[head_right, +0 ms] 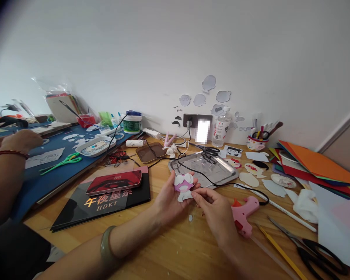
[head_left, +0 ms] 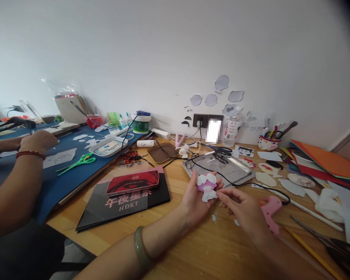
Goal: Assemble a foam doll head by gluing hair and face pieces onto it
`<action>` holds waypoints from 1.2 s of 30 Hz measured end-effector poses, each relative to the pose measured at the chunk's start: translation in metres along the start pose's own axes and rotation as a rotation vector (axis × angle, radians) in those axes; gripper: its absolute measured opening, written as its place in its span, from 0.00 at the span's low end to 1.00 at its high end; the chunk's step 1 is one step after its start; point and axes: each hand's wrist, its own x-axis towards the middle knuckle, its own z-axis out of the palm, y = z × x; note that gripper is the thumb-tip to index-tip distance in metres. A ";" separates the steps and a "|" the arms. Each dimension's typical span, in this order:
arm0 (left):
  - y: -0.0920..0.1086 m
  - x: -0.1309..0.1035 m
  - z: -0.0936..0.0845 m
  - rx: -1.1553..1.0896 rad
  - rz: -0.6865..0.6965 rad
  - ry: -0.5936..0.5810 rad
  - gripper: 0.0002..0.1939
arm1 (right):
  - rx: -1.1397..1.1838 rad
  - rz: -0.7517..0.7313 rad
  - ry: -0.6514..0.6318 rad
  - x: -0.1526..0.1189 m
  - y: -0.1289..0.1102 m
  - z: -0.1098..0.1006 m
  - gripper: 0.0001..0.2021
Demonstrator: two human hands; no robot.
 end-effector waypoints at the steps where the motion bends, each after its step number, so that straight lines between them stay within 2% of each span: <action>1: -0.001 0.000 -0.001 -0.005 -0.003 -0.010 0.23 | 0.001 -0.005 0.002 0.000 0.000 0.000 0.11; 8: -0.001 0.001 -0.002 -0.047 -0.016 -0.019 0.23 | -0.079 -0.109 0.051 -0.003 0.001 0.004 0.09; 14: 0.000 -0.001 0.003 -0.048 -0.012 0.012 0.26 | -0.322 -0.403 0.187 -0.009 0.005 0.005 0.07; 19: -0.001 -0.003 0.005 -0.069 -0.015 0.011 0.26 | -0.465 -0.577 0.181 -0.009 0.010 0.007 0.05; 24: -0.001 -0.003 0.004 -0.063 -0.022 -0.008 0.26 | -0.478 -0.577 0.184 -0.006 0.012 0.007 0.04; 36: -0.002 -0.001 0.001 -0.037 -0.012 -0.035 0.25 | -0.340 -0.405 0.147 -0.006 0.006 0.006 0.04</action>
